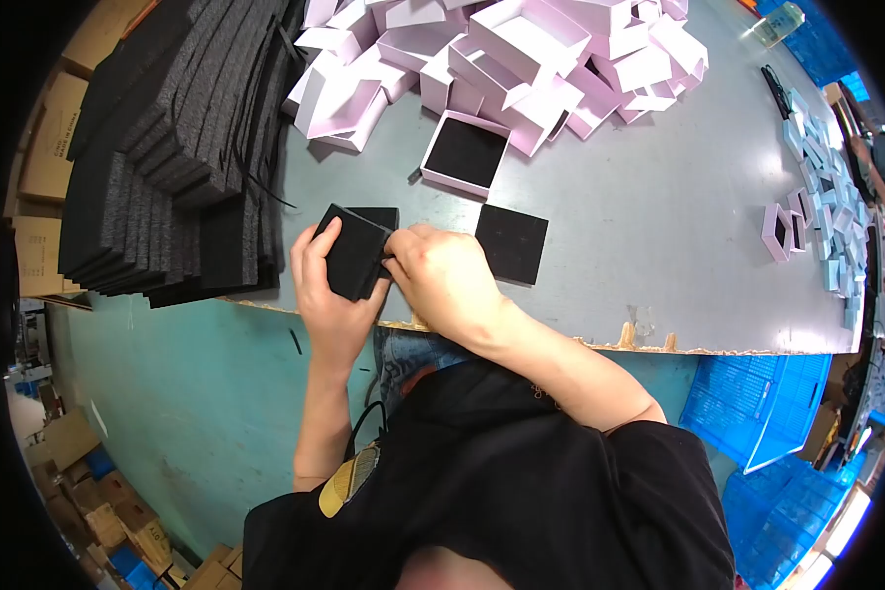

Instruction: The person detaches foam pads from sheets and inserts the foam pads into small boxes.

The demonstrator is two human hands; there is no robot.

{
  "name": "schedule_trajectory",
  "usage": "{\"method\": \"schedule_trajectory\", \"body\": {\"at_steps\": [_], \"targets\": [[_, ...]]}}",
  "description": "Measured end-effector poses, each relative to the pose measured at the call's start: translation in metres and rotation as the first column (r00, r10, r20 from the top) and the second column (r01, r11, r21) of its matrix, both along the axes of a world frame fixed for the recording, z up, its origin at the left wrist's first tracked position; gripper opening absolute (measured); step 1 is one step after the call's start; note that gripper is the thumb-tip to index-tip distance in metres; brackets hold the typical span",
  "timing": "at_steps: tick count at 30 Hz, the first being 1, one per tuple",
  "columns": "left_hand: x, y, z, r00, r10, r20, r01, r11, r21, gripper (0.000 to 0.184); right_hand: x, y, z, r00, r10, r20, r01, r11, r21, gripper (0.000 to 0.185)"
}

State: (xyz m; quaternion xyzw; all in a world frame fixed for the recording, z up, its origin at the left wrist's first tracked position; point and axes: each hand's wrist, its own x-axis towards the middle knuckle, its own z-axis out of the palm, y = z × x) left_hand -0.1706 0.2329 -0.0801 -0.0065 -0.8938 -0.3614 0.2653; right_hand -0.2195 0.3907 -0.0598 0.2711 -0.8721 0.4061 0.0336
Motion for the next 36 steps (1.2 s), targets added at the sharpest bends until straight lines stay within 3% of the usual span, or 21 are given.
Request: {"method": "schedule_trajectory", "body": {"at_steps": [1, 5, 7, 9, 11, 12, 13, 15, 16, 19, 23, 26, 28, 29, 30, 31, 33, 36], "targets": [[0.000, 0.001, -0.001, 1.000, 0.003, -0.007, -0.003, 1.000, -0.004, 0.075, 0.001, 0.000, 0.001, 1.000, -0.005, 0.021, 0.004, 0.999, 0.047, 0.012], [0.000, 0.002, -0.003, 1.000, 0.002, -0.017, -0.002, 1.000, -0.002, 0.077, -0.005, 0.009, 0.012, 0.986, 0.108, 0.125, -0.085, 0.981, -0.177, 0.009], [0.002, 0.002, -0.002, 1.000, -0.004, 0.002, 0.004, 1.000, -0.002, 0.078, -0.010, 0.025, 0.035, 0.950, 0.206, 0.235, -0.160, 0.966, -0.201, 0.006], [0.002, 0.001, 0.000, 1.000, -0.005, 0.023, 0.006, 1.000, -0.012, 0.079, -0.028, 0.039, 0.049, 0.953, 0.245, 0.180, -0.195, 0.947, -0.254, 0.006], [0.003, 0.000, 0.002, 0.999, -0.008, 0.041, 0.009, 1.000, -0.020, 0.079, -0.057, 0.038, 0.051, 0.990, 0.140, 0.018, -0.133, 0.971, -0.199, 0.008], [0.003, 0.000, 0.002, 0.999, -0.011, 0.052, 0.012, 1.000, -0.026, 0.080, -0.071, 0.034, 0.053, 0.979, 0.124, -0.163, -0.137, 0.988, -0.071, 0.008], [0.003, -0.001, 0.002, 0.998, -0.026, 0.053, 0.026, 1.000, -0.006, 0.080, -0.083, 0.028, 0.049, 0.967, 0.147, -0.209, -0.157, 0.987, -0.029, 0.010], [0.003, -0.004, 0.000, 0.997, -0.053, 0.057, 0.051, 0.998, 0.030, 0.081, -0.107, 0.013, 0.043, 0.812, 0.352, -0.465, -0.243, 0.929, 0.278, 0.011], [0.003, -0.005, 0.000, 0.997, -0.056, 0.056, 0.055, 0.998, 0.032, 0.081, -0.111, 0.005, 0.044, 0.758, 0.453, -0.470, -0.211, 0.852, 0.480, 0.006], [0.004, -0.006, -0.001, 0.996, -0.065, 0.053, 0.063, 0.997, 0.050, 0.082, -0.106, -0.017, 0.040, 0.758, 0.534, -0.375, -0.129, 0.686, 0.716, 0.005], [0.003, -0.005, -0.002, 0.997, -0.065, 0.038, 0.062, 0.996, 0.068, 0.082, -0.101, -0.027, 0.039, 0.799, 0.546, -0.251, -0.124, 0.558, 0.821, 0.005], [0.004, -0.005, -0.003, 0.997, -0.068, 0.043, 0.065, 0.996, 0.062, 0.081, -0.105, -0.022, 0.034, 0.774, 0.593, -0.222, -0.201, 0.562, 0.802, 0.003], [0.002, -0.005, -0.002, 0.996, -0.069, 0.047, 0.067, 0.996, 0.053, 0.081, -0.121, -0.014, 0.037, 0.861, 0.423, -0.283, -0.295, 0.868, 0.401, 0.004], [0.003, -0.005, -0.002, 0.996, -0.068, 0.052, 0.066, 0.997, 0.048, 0.081, -0.124, -0.008, 0.040, 0.902, 0.335, -0.274, -0.303, 0.941, 0.152, 0.006], [0.004, -0.005, -0.002, 0.996, -0.065, 0.055, 0.063, 0.997, 0.042, 0.082, -0.117, 0.003, 0.077, 0.954, 0.252, 0.165, -0.243, 0.967, -0.070, 0.015], [0.004, -0.005, -0.002, 0.996, -0.064, 0.060, 0.061, 0.997, 0.039, 0.082, -0.115, 0.016, 0.091, 0.942, 0.224, 0.250, -0.166, 0.958, -0.232, 0.017], [0.003, -0.005, -0.001, 0.996, -0.057, 0.068, 0.055, 0.998, 0.032, 0.082, -0.097, 0.058, 0.117, 0.953, 0.202, 0.227, -0.116, 0.933, -0.342, 0.014], [0.002, -0.004, -0.004, 0.997, -0.051, 0.055, 0.050, 0.999, 0.009, 0.087, -0.068, 0.131, 0.112, 0.927, 0.261, 0.269, -0.100, 0.864, -0.493, 0.009]]}}
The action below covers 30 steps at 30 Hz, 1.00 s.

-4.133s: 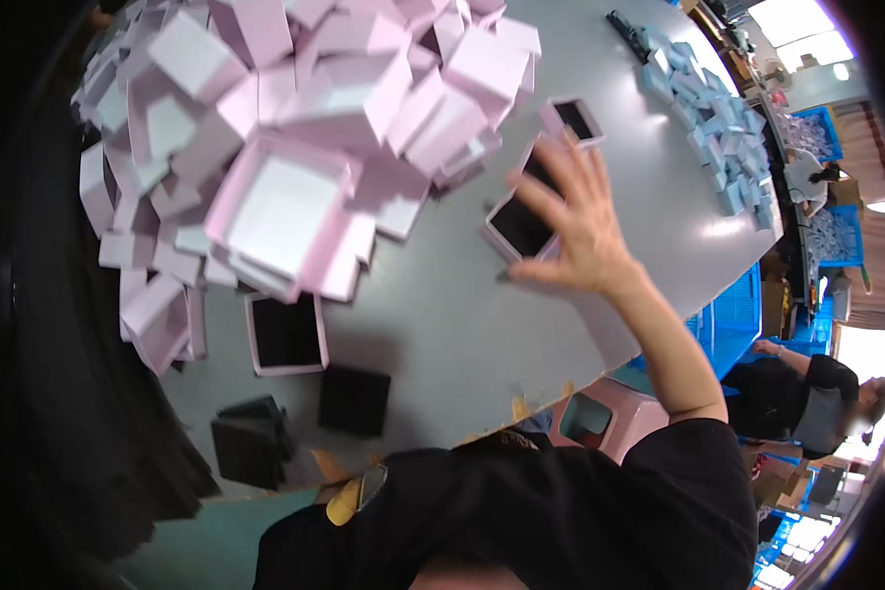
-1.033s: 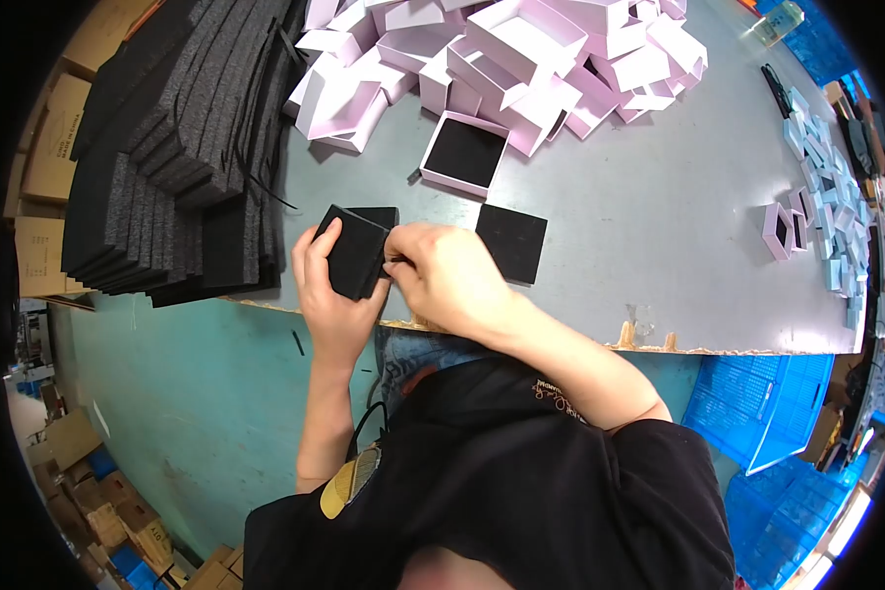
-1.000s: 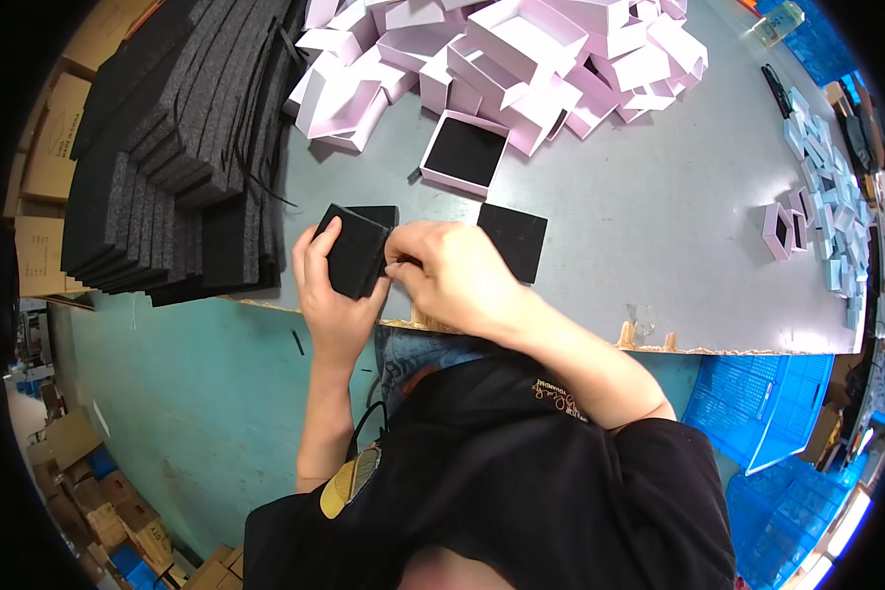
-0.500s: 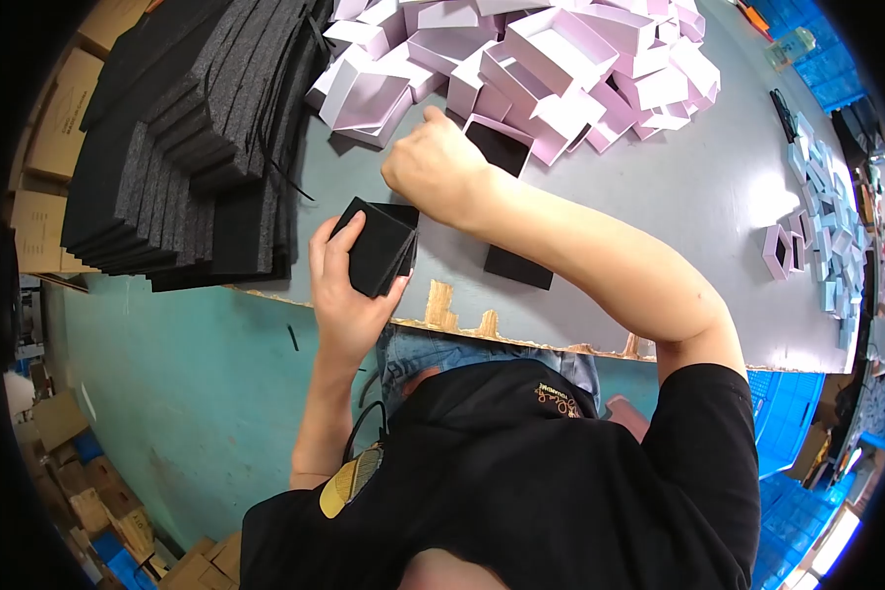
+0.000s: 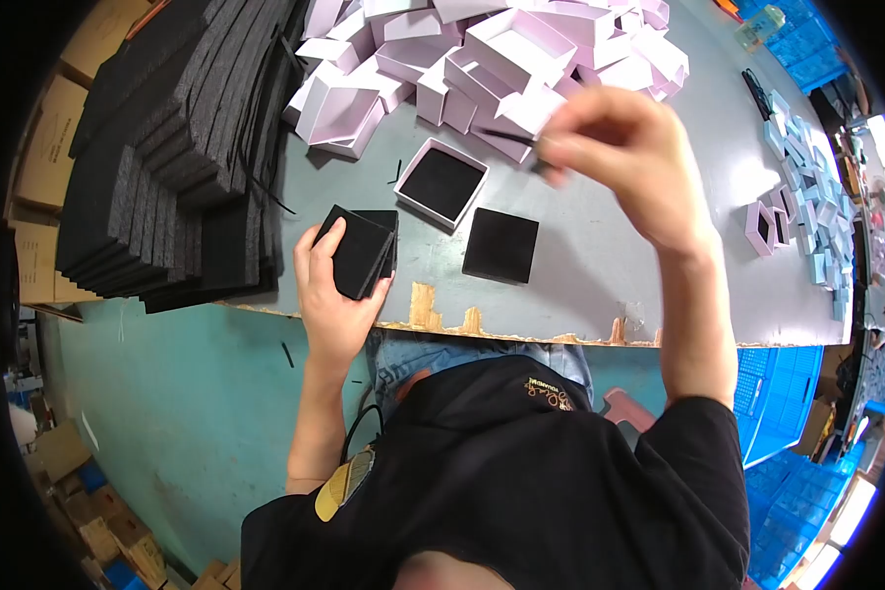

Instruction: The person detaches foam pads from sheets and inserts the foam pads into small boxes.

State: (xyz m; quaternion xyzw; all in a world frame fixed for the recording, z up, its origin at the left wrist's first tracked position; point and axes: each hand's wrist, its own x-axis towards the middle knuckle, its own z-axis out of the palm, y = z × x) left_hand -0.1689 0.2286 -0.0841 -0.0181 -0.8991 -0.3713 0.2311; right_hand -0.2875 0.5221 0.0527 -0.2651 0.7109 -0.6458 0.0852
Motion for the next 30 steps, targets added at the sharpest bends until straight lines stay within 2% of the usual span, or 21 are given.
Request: {"method": "schedule_trajectory", "body": {"at_steps": [1, 2, 3, 4, 5, 6, 7, 8, 9, 11, 13, 15, 16, 18, 19, 21, 23, 26, 29, 30], "targets": [[-0.001, 0.000, -0.001, 1.000, 0.000, -0.010, -0.001, 1.000, -0.012, 0.087, 0.017, 0.021, -0.003, 0.992, -0.080, 0.098, 0.088, 0.993, -0.076, 0.009], [-0.003, 0.000, -0.001, 1.000, -0.001, -0.019, 0.001, 1.000, -0.025, 0.087, 0.037, 0.043, -0.009, 0.975, -0.149, 0.167, 0.165, 0.982, -0.088, 0.016], [-0.005, 0.000, -0.002, 1.000, -0.005, -0.027, 0.004, 0.999, -0.038, 0.088, 0.054, 0.078, -0.023, 0.980, -0.066, 0.190, 0.090, 0.989, -0.119, 0.022], [-0.007, 0.000, -0.001, 0.999, -0.011, -0.032, 0.009, 0.999, -0.045, 0.088, 0.076, 0.111, -0.027, 0.949, 0.056, 0.309, -0.033, 0.996, -0.081, 0.026], [-0.007, 0.000, 0.000, 0.999, -0.012, -0.034, 0.010, 0.999, -0.050, 0.087, 0.100, 0.130, -0.021, 0.874, 0.097, 0.476, -0.107, 0.994, -0.006, 0.025], [-0.007, 0.000, 0.001, 0.999, -0.011, -0.037, 0.009, 0.998, -0.056, 0.087, 0.123, 0.145, -0.011, 0.757, -0.021, 0.653, -0.197, 0.946, 0.259, 0.021], [-0.007, -0.001, 0.002, 0.999, -0.016, -0.042, 0.013, 0.998, -0.063, 0.087, 0.144, 0.162, -0.021, 0.801, -0.087, 0.593, -0.347, 0.740, 0.576, 0.017], [-0.007, -0.001, 0.002, 0.999, -0.021, -0.049, 0.018, 0.997, -0.070, 0.087, 0.162, 0.166, -0.022, 0.837, -0.176, 0.519, -0.440, 0.348, 0.828, 0.023], [-0.007, -0.002, 0.003, 0.998, -0.028, -0.057, 0.024, 0.997, -0.076, 0.087, 0.181, 0.163, -0.023, 0.908, -0.091, 0.409, -0.417, -0.118, 0.901, 0.025], [-0.008, -0.003, 0.005, 0.999, -0.031, -0.041, 0.028, 0.998, -0.058, 0.086, 0.181, 0.149, 0.003, 0.952, -0.128, 0.279, -0.280, 0.016, 0.960, 0.020], [-0.006, -0.002, 0.006, 0.999, -0.030, -0.025, 0.029, 0.998, -0.054, 0.086, 0.154, 0.111, 0.024, 0.986, -0.023, 0.163, -0.145, 0.344, 0.928, 0.015], [-0.003, -0.004, 0.007, 1.000, -0.018, -0.019, 0.017, 0.997, -0.070, 0.087, 0.110, 0.056, 0.020, 0.981, 0.162, -0.108, -0.029, 0.671, 0.741, 0.015], [-0.001, -0.006, 0.007, 0.999, -0.026, -0.018, 0.025, 0.998, -0.063, 0.087, 0.086, 0.027, 0.011, 0.919, 0.226, -0.324, 0.029, 0.779, 0.626, 0.013], [0.003, -0.007, 0.004, 0.999, -0.038, -0.020, 0.037, 0.998, -0.041, 0.087, 0.032, -0.031, -0.020, 0.820, 0.229, -0.525, 0.111, 0.836, 0.537, 0.013], [0.005, -0.007, 0.005, 0.999, -0.031, -0.005, 0.031, 0.999, -0.040, 0.087, 0.010, -0.069, -0.040, 0.765, 0.110, -0.634, 0.177, 0.911, 0.372, 0.011], [0.010, -0.005, 0.009, 1.000, -0.012, 0.027, 0.013, 0.999, -0.048, 0.088, -0.020, -0.123, -0.060, 0.716, 0.200, -0.669, 0.331, 0.747, 0.577, 0.015], [0.011, -0.006, 0.007, 0.999, -0.028, 0.017, 0.029, 0.998, -0.056, 0.087, -0.035, -0.160, -0.061, 0.799, 0.275, -0.536, 0.368, 0.482, 0.795, 0.016], [0.010, -0.008, 0.003, 0.999, -0.033, 0.005, 0.033, 0.999, -0.033, 0.085, -0.048, -0.178, -0.078, 0.818, 0.303, -0.488, 0.367, 0.378, 0.850, 0.012], [0.009, -0.008, 0.001, 0.999, -0.036, -0.001, 0.036, 0.999, -0.022, 0.084, -0.041, -0.185, -0.076, 0.847, 0.343, -0.405, 0.303, 0.314, 0.900, 0.010], [0.009, -0.008, 0.001, 0.999, -0.036, -0.005, 0.036, 0.999, -0.022, 0.085, -0.041, -0.185, -0.077, 0.838, 0.367, -0.403, 0.287, 0.331, 0.899, 0.009]]}}
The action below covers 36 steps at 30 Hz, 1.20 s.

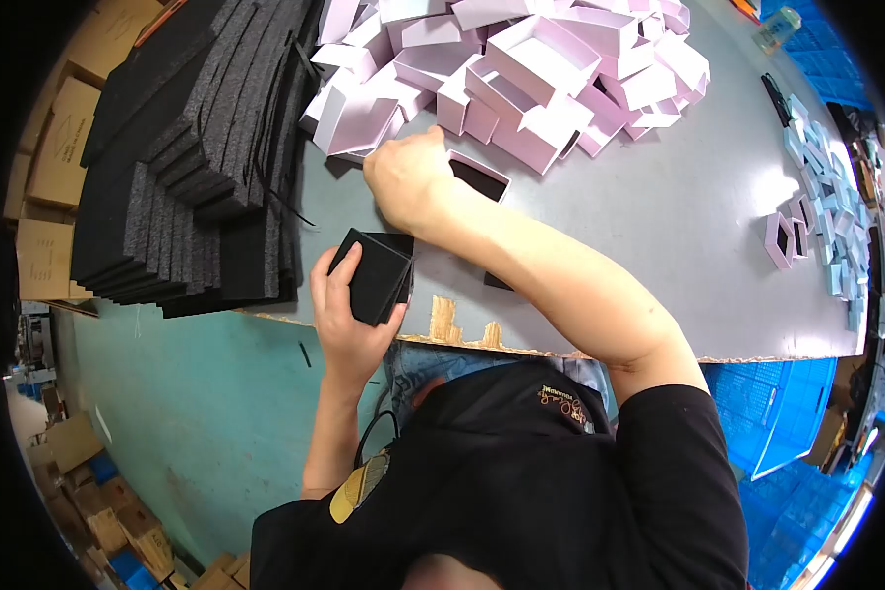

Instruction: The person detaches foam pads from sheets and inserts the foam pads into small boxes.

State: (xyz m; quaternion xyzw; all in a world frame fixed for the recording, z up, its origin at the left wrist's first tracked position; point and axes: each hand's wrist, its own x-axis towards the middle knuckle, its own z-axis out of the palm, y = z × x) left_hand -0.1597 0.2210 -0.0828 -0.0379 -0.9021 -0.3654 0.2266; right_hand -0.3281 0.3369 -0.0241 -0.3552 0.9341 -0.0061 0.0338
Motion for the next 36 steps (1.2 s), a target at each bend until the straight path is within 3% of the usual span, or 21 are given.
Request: {"method": "schedule_trajectory", "body": {"at_steps": [2, 5, 7, 9, 10, 11, 12, 14, 15, 17, 18, 19, 21, 23, 24, 25, 26, 29, 31, 34, 36], "targets": [[0.001, 0.001, 0.000, 1.000, -0.001, -0.010, 0.001, 1.000, -0.003, 0.085, 0.000, 0.003, -0.001, 0.998, 0.061, 0.012, -0.061, 0.998, -0.019, 0.006], [-0.001, 0.000, 0.002, 0.999, -0.007, -0.031, 0.006, 1.000, -0.006, 0.084, -0.009, 0.034, 0.015, 0.851, 0.236, 0.469, 0.122, 0.780, -0.614, 0.006], [-0.001, 0.002, 0.002, 0.999, 0.000, -0.048, 0.000, 1.000, -0.002, 0.084, -0.005, 0.063, 0.035, 0.807, 0.301, 0.507, 0.207, 0.660, -0.722, 0.011], [-0.001, 0.003, 0.001, 0.999, 0.023, -0.027, -0.023, 1.000, 0.013, 0.085, 0.018, 0.103, 0.064, 0.639, 0.357, 0.682, 0.338, 0.666, -0.665, 0.010], [-0.002, 0.004, 0.001, 0.999, 0.033, -0.020, -0.033, 0.999, 0.021, 0.085, 0.029, 0.126, 0.062, 0.629, 0.448, 0.635, 0.292, 0.621, -0.728, 0.010], [-0.003, 0.004, 0.002, 0.998, 0.056, -0.014, -0.056, 0.998, -0.004, 0.085, 0.046, 0.149, 0.073, 0.499, 0.429, 0.753, 0.363, 0.686, -0.631, 0.010], [-0.009, 0.004, 0.004, 0.998, 0.064, -0.018, -0.065, 0.998, -0.027, 0.084, 0.067, 0.190, 0.068, 0.359, 0.607, 0.709, 0.164, 0.707, -0.688, 0.004], [-0.014, 0.002, 0.008, 0.993, 0.115, -0.006, -0.115, 0.991, -0.075, 0.083, 0.104, 0.238, 0.059, 0.106, 0.458, 0.882, 0.184, 0.863, -0.470, 0.010], [-0.016, 0.002, 0.008, 0.991, 0.135, 0.000, -0.135, 0.988, -0.075, 0.082, 0.125, 0.262, 0.053, 0.092, 0.353, 0.931, 0.171, 0.915, -0.364, 0.016], [-0.020, 0.000, 0.009, 0.990, 0.138, -0.004, -0.138, 0.985, -0.104, 0.082, 0.172, 0.303, 0.047, 0.247, -0.086, 0.965, 0.161, 0.986, 0.047, 0.023], [-0.023, 0.002, 0.010, 0.990, 0.141, 0.004, -0.140, 0.985, -0.103, 0.082, 0.197, 0.306, 0.049, 0.536, -0.417, 0.734, 0.017, 0.875, 0.484, 0.020], [-0.027, 0.004, 0.011, 0.990, 0.142, 0.010, -0.140, 0.985, -0.103, 0.083, 0.221, 0.325, 0.036, 0.643, -0.516, 0.566, 0.050, 0.765, 0.642, 0.017], [-0.034, 0.007, 0.015, 0.988, 0.153, 0.029, -0.147, 0.978, -0.151, 0.084, 0.224, 0.326, 0.056, 0.669, -0.563, 0.485, 0.199, 0.764, 0.614, 0.014], [-0.033, 0.011, 0.030, 0.975, 0.177, 0.135, -0.149, 0.969, -0.198, 0.093, 0.209, 0.310, 0.068, 0.793, -0.358, 0.493, 0.278, 0.933, 0.229, 0.013], [-0.030, 0.012, 0.039, 0.972, 0.170, 0.163, -0.128, 0.963, -0.238, 0.096, 0.195, 0.293, 0.065, 0.858, -0.225, 0.463, 0.294, 0.952, -0.083, 0.013], [-0.025, 0.014, 0.049, 0.967, 0.166, 0.195, -0.108, 0.954, -0.278, 0.098, 0.179, 0.274, 0.058, 0.916, -0.104, 0.388, 0.264, 0.884, -0.386, 0.014], [-0.020, 0.017, 0.060, 0.965, 0.162, 0.208, -0.089, 0.943, -0.320, 0.099, 0.164, 0.262, 0.047, 0.963, -0.001, 0.268, 0.143, 0.848, -0.510, 0.030], [-0.017, 0.032, 0.087, 0.989, 0.065, 0.133, -0.022, 0.953, -0.301, 0.078, 0.126, 0.208, 0.016, 0.998, 0.040, 0.044, -0.001, 0.750, -0.662, 0.036], [-0.030, 0.057, 0.098, 0.998, -0.032, 0.062, 0.043, 0.983, -0.180, 0.064, 0.113, 0.181, -0.008, 0.998, 0.050, -0.050, -0.069, 0.817, -0.573, 0.038], [-0.059, 0.096, 0.087, 0.988, 0.026, 0.150, 0.054, 0.860, -0.507, 0.050, 0.105, 0.183, -0.045, 0.970, 0.119, -0.214, -0.208, 0.859, -0.468, 0.036], [-0.069, 0.107, 0.070, 0.971, 0.086, 0.221, 0.091, 0.724, -0.683, 0.042, 0.106, 0.211, -0.043, 0.980, 0.099, -0.172, -0.175, 0.839, -0.515, 0.034]]}}
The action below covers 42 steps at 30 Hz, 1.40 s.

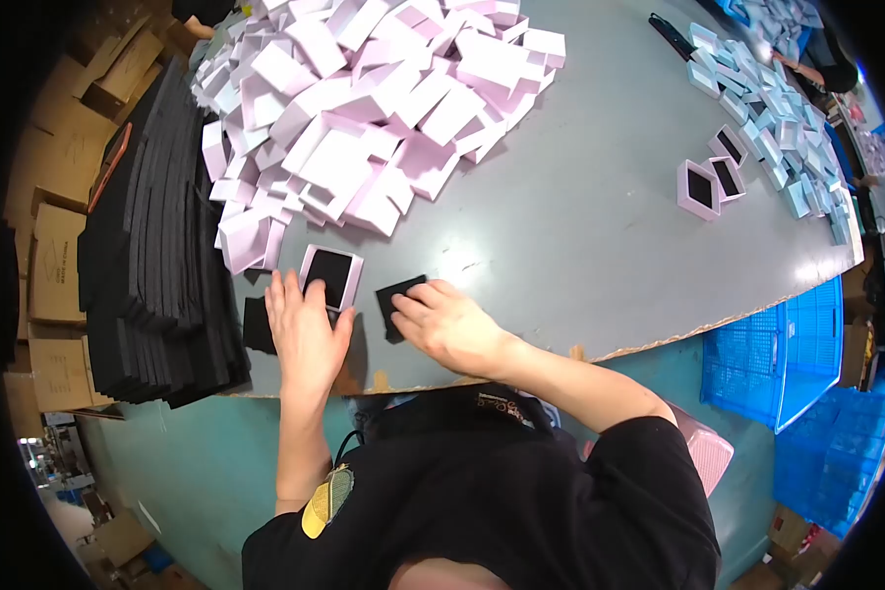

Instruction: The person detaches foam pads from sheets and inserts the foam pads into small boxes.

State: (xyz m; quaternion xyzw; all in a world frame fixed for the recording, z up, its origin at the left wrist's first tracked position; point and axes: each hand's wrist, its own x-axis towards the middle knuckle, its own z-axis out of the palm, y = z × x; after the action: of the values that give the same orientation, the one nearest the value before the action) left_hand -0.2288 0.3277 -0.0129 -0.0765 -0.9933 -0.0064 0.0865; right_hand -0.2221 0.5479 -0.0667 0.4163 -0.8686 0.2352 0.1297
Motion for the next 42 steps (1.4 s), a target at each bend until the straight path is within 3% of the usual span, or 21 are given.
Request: {"method": "schedule_trajectory", "body": {"at_steps": [4, 5, 6, 8, 9, 10, 13, 15, 16, 17, 19, 23, 25, 30, 31, 32, 33, 35, 37, 40, 42], "targets": [[-0.002, 0.023, 0.001, 0.976, -0.092, 0.199, 0.027, 0.952, 0.305, 0.033, 0.002, 0.081, 0.001, 0.964, -0.235, 0.124, 0.257, 0.941, -0.221, 0.023], [-0.001, 0.038, 0.001, 0.962, -0.218, 0.164, 0.126, 0.888, 0.443, 0.032, 0.004, 0.098, 0.007, 0.927, -0.292, 0.235, 0.358, 0.875, -0.325, 0.021], [-0.002, 0.058, -0.005, 0.936, -0.325, 0.135, 0.207, 0.819, 0.535, 0.040, 0.010, 0.105, 0.019, 0.767, -0.305, 0.565, 0.587, 0.688, -0.426, 0.014], [-0.007, 0.101, -0.023, 0.911, -0.405, 0.074, 0.270, 0.724, 0.635, 0.058, 0.012, 0.124, 0.012, 0.651, 0.215, 0.728, 0.677, 0.268, -0.685, 0.017], [-0.015, 0.120, -0.029, 0.893, -0.450, 0.019, 0.312, 0.647, 0.695, 0.060, 0.012, 0.129, 0.020, 0.619, 0.515, 0.592, 0.676, 0.035, -0.736, 0.019], [-0.019, 0.131, -0.027, 0.887, -0.461, 0.009, 0.321, 0.632, 0.706, 0.061, 0.013, 0.128, 0.031, 0.556, 0.667, 0.496, 0.694, -0.043, -0.719, 0.020], [-0.030, 0.121, -0.027, 0.868, -0.471, -0.157, 0.446, 0.602, 0.662, 0.053, 0.009, 0.126, 0.037, 0.218, 0.887, 0.408, 0.672, 0.167, -0.722, 0.022], [-0.039, 0.097, 0.006, 0.816, -0.407, -0.411, 0.547, 0.774, 0.319, 0.030, 0.005, 0.129, 0.025, 0.189, 0.742, 0.643, 0.526, 0.477, -0.704, 0.010], [-0.044, 0.090, 0.020, 0.793, -0.310, -0.524, 0.473, 0.856, 0.210, 0.027, -0.002, 0.134, 0.013, 0.315, 0.600, 0.735, 0.470, 0.575, -0.670, 0.009], [-0.053, 0.085, 0.038, 0.777, -0.268, -0.569, 0.420, 0.895, 0.153, 0.032, -0.014, 0.146, -0.001, 0.359, 0.538, 0.763, 0.501, 0.578, -0.644, 0.010], [-0.075, 0.081, 0.055, 0.811, -0.172, -0.560, 0.304, 0.941, 0.151, 0.048, -0.039, 0.180, -0.022, 0.305, 0.647, 0.699, 0.663, 0.383, -0.644, 0.014], [-0.109, 0.059, 0.034, 0.944, 0.010, -0.331, 0.104, 0.940, 0.324, 0.054, -0.050, 0.227, -0.016, 0.335, 0.513, 0.790, 0.728, 0.391, -0.563, 0.015], [-0.118, 0.039, 0.020, 0.971, -0.020, -0.237, 0.091, 0.951, 0.294, 0.056, -0.040, 0.231, -0.007, 0.369, 0.564, 0.739, 0.621, 0.442, -0.647, 0.016], [-0.084, 0.056, 0.067, 0.908, 0.014, -0.419, 0.144, 0.928, 0.343, 0.064, -0.030, 0.225, -0.027, 0.364, 0.306, 0.880, 0.801, 0.379, -0.463, 0.016], [-0.069, 0.062, 0.079, 0.913, -0.008, -0.409, 0.189, 0.895, 0.404, 0.069, -0.030, 0.225, -0.019, 0.346, 0.370, 0.862, 0.831, 0.305, -0.465, 0.013], [-0.056, 0.066, 0.083, 0.967, -0.077, -0.242, 0.226, 0.697, 0.681, 0.074, -0.032, 0.224, -0.025, 0.424, 0.316, 0.849, 0.816, 0.274, -0.509, 0.012], [-0.043, 0.074, 0.080, 0.965, -0.212, -0.156, 0.254, 0.586, 0.770, 0.078, -0.033, 0.217, -0.018, 0.447, 0.272, 0.852, 0.847, 0.179, -0.501, 0.012], [-0.033, 0.109, 0.048, 0.898, -0.436, 0.052, 0.033, 0.184, 0.982, 0.091, -0.036, 0.207, -0.023, 0.532, 0.226, 0.816, 0.838, -0.003, -0.546, 0.020], [-0.038, 0.123, -0.003, 0.859, -0.465, 0.213, 0.021, 0.448, 0.894, 0.100, -0.037, 0.201, -0.023, 0.655, 0.002, 0.755, 0.754, 0.049, -0.655, 0.021], [-0.044, 0.148, -0.033, 0.888, -0.459, 0.005, 0.338, 0.660, 0.671, 0.113, -0.021, 0.174, 0.035, 0.734, -0.483, 0.477, 0.673, 0.421, -0.608, 0.017], [-0.048, 0.156, -0.056, 0.879, -0.477, -0.016, 0.329, 0.582, 0.743, 0.120, -0.020, 0.161, 0.048, 0.916, -0.390, 0.097, 0.376, 0.745, -0.551, 0.025]]}}
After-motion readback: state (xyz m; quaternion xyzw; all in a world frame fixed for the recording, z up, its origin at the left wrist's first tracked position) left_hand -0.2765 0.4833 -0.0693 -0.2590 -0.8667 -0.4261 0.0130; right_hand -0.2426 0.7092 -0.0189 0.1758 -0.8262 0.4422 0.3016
